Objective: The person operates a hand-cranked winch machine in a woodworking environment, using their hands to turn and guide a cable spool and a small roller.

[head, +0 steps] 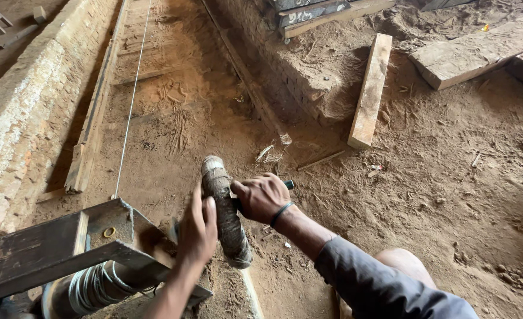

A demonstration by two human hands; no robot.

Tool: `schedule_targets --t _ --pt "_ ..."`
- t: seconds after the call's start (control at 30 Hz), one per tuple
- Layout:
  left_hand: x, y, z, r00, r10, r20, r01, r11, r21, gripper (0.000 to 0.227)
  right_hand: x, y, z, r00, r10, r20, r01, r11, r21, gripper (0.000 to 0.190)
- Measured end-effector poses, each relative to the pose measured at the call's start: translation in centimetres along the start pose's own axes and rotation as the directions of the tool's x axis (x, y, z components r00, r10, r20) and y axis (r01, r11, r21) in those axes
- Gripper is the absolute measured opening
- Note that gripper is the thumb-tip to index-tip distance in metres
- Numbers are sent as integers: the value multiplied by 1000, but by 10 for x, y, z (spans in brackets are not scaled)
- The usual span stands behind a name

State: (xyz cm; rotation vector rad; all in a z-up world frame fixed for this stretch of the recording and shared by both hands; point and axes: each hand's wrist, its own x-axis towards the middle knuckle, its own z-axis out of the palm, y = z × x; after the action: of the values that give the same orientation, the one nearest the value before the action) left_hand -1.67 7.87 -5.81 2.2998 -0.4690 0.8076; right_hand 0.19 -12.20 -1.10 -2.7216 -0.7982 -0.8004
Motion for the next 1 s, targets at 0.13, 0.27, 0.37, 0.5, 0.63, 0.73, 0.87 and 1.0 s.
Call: schedule_targets --t 0.13,0.27,0.37,0.5,0.63,0.73,0.87,1.0 --pt "-29 27 -18 850 -362 382 461 863 -209 60 10 4 0 999 -5 34 5 1000 -4 31" --pt "-33 36 -29 844 -340 416 428 893 -139 67 17 9 0 991 34 127 -29 999 -41 35" --pt "-48 35 -25 848 -307 433 424 882 -205 72 23 9 -1 994 18 106 -9 996 -84 33" --pt "-56 24 -13 976 -8 216 39 989 -140 77 33 11 -3 983 66 169 -42 989 -145 29" --pt "-57 28 -11 970 1 244 25 994 -104 102 43 16 -4 971 79 227 -45 988 -149 31" --pt "-58 37 -16 950 -71 303 97 993 -73 110 51 19 -4 955 92 281 -45 985 -168 32" --pt "-55 47 -23 950 -71 304 100 992 -79 103 60 23 -1 942 125 310 -78 984 -160 32" --pt "-52 60 -31 929 -118 351 135 991 -24 105 68 26 -3 933 128 335 -84 986 -143 31"
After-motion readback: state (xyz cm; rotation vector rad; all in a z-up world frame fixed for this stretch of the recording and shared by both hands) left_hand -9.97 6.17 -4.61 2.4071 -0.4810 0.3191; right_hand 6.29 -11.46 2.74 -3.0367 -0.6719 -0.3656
